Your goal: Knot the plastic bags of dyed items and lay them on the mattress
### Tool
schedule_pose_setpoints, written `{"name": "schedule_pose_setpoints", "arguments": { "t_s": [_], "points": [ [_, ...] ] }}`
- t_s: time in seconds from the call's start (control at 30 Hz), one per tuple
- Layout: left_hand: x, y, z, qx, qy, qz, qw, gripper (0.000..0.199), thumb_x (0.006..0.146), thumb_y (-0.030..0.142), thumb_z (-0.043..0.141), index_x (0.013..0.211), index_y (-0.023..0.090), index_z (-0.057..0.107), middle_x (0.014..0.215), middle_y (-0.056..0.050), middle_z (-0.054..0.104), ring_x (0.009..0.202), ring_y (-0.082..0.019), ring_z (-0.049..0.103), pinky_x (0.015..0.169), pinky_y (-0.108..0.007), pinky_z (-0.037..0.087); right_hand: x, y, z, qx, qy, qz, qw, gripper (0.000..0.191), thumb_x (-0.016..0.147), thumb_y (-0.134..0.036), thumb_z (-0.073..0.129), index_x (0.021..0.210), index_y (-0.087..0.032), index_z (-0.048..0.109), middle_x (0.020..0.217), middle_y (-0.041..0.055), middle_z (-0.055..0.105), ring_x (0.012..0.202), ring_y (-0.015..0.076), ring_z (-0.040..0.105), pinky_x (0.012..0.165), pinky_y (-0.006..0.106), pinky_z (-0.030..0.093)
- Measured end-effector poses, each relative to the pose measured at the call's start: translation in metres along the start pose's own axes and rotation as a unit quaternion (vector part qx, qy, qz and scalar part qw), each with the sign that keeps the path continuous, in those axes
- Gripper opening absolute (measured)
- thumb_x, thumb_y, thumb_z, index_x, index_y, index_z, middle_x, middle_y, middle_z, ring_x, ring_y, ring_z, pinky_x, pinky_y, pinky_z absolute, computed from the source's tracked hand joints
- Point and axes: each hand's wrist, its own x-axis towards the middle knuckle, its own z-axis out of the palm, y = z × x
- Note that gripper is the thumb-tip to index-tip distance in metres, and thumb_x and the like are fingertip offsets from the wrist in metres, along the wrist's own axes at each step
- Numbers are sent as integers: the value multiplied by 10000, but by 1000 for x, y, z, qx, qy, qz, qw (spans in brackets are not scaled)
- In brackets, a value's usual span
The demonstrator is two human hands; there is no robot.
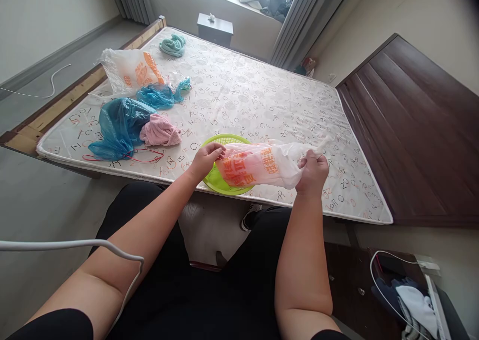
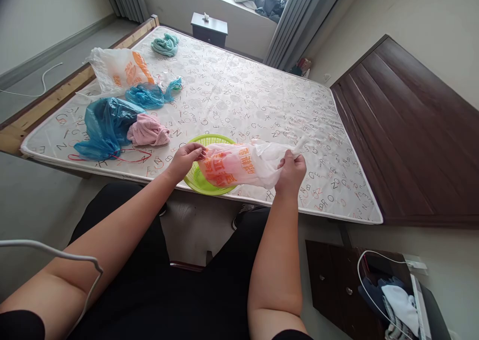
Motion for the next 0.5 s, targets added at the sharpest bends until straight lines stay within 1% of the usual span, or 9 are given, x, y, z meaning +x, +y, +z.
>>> {"name": "schedule_pose_setpoints", "arguments": {
  "t_s": [0.1,0.13,0.17,0.2,0.27,0.3,0.4,0.47,0.5],
  "points": [
    [0,-1,1,12,2,12,1000,249,799,386,681,895,157,703,811,-37,677,767,-154,643,793,-312,525,-3,-1,4,-8,-6,-2,1000,436,847,-647,611,809,-260,414,612,-72,440,517,111,464,513,265,442],
    [0,-1,2,18,6,18,1000,240,804,379,675,893,159,705,818,-38,681,786,-159,644,807,-316,522,-3,-1,5,-13,11,-11,1000,432,855,-646,600,810,-261,409,628,-66,443,538,117,481,532,273,464],
    [0,-1,2,24,13,27,999,227,807,370,668,890,162,706,829,-40,686,810,-164,645,823,-320,518,-2,-2,4,-16,46,-27,998,423,873,-643,574,813,-264,396,653,-57,444,573,126,506,562,286,489],
    [0,-1,3,28,21,36,999,213,810,360,660,886,166,704,843,-42,690,834,-170,646,838,-324,514,-2,-2,2,-13,98,-48,994,403,899,-632,534,821,-269,379,692,-45,446,624,139,537,604,305,516],
    [-1,-1,3,32,38,54,997,190,814,342,648,882,171,696,874,-45,695,873,-178,648,861,-332,507,0,-4,-4,4,208,-93,974,341,957,-597,418,853,-280,345,803,-10,456,773,171,593,721,363,558],
    [-1,-2,2,32,43,60,997,185,816,336,644,885,172,693,888,-47,695,887,-180,649,868,-335,505,0,-7,-7,10,241,-110,964,318,981,-584,348,873,-285,334,863,9,461,857,190,608,779,400,568],
    [-1,-3,2,29,48,63,996,185,824,333,638,908,175,689,914,-53,694,905,-185,654,877,-342,503,-6,-20,-11,-10,268,-135,954,309,1009,-573,216,927,-301,337,965,43,471,1020,231,622,922,500,565],
    [-3,-2,3,37,47,62,996,177,837,333,629,912,184,689,918,-56,693,923,-199,657,885,-356,507,-13,-35,-5,-34,300,-156,940,305,1006,-583,234,966,-312,368,983,50,488,1064,239,633,986,511,554],
    [-4,-1,4,53,57,68,995,164,846,326,622,908,191,692,938,-61,692,958,-213,655,906,-370,504,-16,-43,1,-36,319,-172,931,295,1004,-584,259,995,-317,386,1007,57,499,1089,238,634,1007,499,548]
  ]
}}
